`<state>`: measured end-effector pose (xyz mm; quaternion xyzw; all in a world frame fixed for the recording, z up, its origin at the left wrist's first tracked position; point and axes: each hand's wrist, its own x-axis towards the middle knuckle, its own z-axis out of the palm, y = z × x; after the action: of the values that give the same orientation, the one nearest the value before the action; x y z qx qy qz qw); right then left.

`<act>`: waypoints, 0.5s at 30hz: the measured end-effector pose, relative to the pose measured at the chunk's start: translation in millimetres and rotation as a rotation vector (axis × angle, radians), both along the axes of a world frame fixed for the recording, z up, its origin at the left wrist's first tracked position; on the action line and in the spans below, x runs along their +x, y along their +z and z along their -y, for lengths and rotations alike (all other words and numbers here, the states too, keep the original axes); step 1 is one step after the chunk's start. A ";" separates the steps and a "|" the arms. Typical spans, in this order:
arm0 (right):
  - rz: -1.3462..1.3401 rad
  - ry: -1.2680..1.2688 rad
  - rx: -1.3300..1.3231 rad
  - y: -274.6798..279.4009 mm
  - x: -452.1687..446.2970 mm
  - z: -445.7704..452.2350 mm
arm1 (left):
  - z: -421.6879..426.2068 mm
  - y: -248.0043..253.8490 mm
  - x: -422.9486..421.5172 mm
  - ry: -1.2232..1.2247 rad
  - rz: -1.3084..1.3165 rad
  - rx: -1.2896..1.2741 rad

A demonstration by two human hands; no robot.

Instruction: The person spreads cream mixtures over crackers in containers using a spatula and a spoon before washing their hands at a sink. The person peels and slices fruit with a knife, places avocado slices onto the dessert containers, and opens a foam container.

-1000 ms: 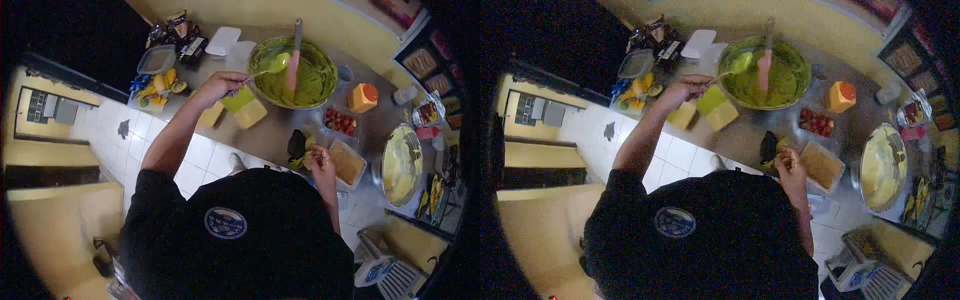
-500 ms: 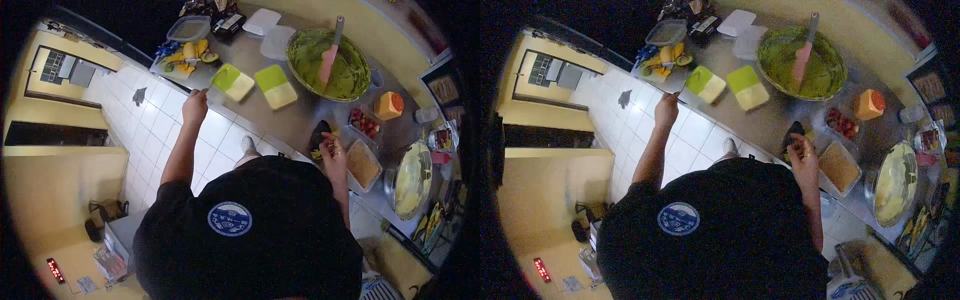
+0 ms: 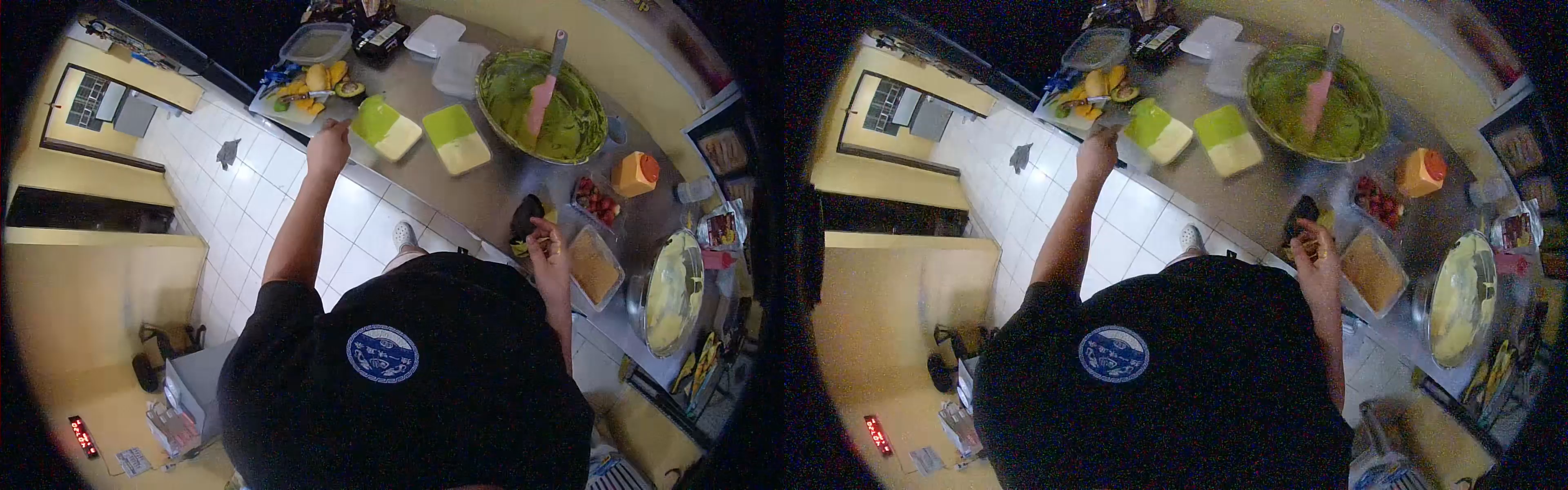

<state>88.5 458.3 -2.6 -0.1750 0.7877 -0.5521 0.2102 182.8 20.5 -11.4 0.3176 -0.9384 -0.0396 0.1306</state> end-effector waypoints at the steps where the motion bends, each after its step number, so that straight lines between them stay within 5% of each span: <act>1: -0.008 -0.006 0.015 0.8 0.8 -1.9 | -2.6 6.7 0.7 -0.006 0.001 0.000; 15: -0.002 -0.076 -0.020 -4.0 6.5 -4.2 | 13.7 -4.5 -16.4 0.064 0.170 -0.018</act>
<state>95.1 462.5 -6.6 -0.1478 0.7882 -0.5675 0.1865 166.5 6.8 -16.0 0.3487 -0.9357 0.0001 0.0543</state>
